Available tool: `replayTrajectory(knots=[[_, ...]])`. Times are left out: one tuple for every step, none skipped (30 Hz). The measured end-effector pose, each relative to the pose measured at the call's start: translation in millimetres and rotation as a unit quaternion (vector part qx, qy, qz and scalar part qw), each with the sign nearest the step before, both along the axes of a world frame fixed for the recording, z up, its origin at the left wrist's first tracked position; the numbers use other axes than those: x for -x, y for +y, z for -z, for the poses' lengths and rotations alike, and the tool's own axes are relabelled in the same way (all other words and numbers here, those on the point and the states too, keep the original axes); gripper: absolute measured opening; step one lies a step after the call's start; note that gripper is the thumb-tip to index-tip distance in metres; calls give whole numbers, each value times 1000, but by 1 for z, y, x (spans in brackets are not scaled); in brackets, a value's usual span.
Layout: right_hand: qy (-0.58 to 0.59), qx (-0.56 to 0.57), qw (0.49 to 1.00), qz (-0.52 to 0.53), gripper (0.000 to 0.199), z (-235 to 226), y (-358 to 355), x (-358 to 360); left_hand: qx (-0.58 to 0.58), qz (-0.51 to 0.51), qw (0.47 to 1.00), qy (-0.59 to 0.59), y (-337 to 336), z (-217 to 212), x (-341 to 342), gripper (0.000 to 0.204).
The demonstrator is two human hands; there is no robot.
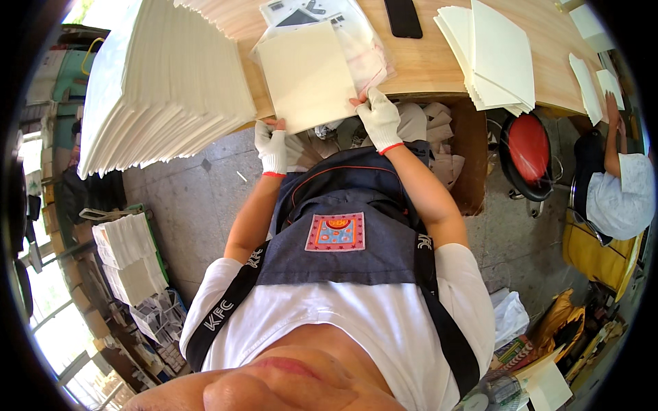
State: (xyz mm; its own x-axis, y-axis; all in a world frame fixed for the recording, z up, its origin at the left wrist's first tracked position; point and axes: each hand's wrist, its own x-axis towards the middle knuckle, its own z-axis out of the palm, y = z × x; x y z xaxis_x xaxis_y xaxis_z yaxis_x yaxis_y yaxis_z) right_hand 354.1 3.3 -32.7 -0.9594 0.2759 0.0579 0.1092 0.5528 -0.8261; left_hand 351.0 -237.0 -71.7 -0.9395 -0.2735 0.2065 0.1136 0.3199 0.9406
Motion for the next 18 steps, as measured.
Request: replayTrajectory(knots=[[20,-35,999,15,15,4,3,2,-113,-38,991,-65,3,3,0,16],[40,-69,996,31,15,11,8,3,-128,-42,988,-72,3,4,2,16],[59,-104,992,46,15,15,16,3,-175,-22,976,-126,2,5,-1,17],[28,-143,988,46,20,15,28,3,-220,-1,959,-180,5,-12,-4,18],[48,-99,993,34,27,16,39,0,-264,19,937,-229,6,-24,-7,19],[-12,-17,1000,22,31,18,47,-3,-280,8,916,-287,3,-25,-7,21],[-72,64,995,8,35,17,51,-4,-207,38,948,-237,-3,-20,0,21],[-90,61,994,-23,39,13,50,-4,-133,64,972,-184,-13,-16,9,21],[-109,58,991,-54,43,7,49,-3,-57,87,986,-129,-21,-11,15,21],[-129,54,987,-77,46,2,52,-4,-170,105,966,-167,6,-75,15,20],[-233,134,959,-87,51,-35,37,-6,-172,110,968,-149,9,-102,15,19],[-263,225,934,-90,48,-39,33,-6,-173,121,969,-130,12,-122,17,19],[-293,315,898,-94,45,-39,29,-3,-173,130,970,-111,13,-142,19,18],[-263,388,877,-105,34,-29,28,-4,-105,164,976,-100,16,-168,21,16],[-264,491,823,-109,24,-19,28,-4,-83,173,977,-87,15,-192,17,17],[-241,528,803,-131,20,-28,19,-7,-61,177,979,-75,12,-213,8,18],[-216,564,782,-150,17,-43,10,-11,-39,183,980,-61,6,-225,1,20],[-206,603,761,-125,13,-60,-2,-13,43,162,986,-11,-7,-230,-4,19]])
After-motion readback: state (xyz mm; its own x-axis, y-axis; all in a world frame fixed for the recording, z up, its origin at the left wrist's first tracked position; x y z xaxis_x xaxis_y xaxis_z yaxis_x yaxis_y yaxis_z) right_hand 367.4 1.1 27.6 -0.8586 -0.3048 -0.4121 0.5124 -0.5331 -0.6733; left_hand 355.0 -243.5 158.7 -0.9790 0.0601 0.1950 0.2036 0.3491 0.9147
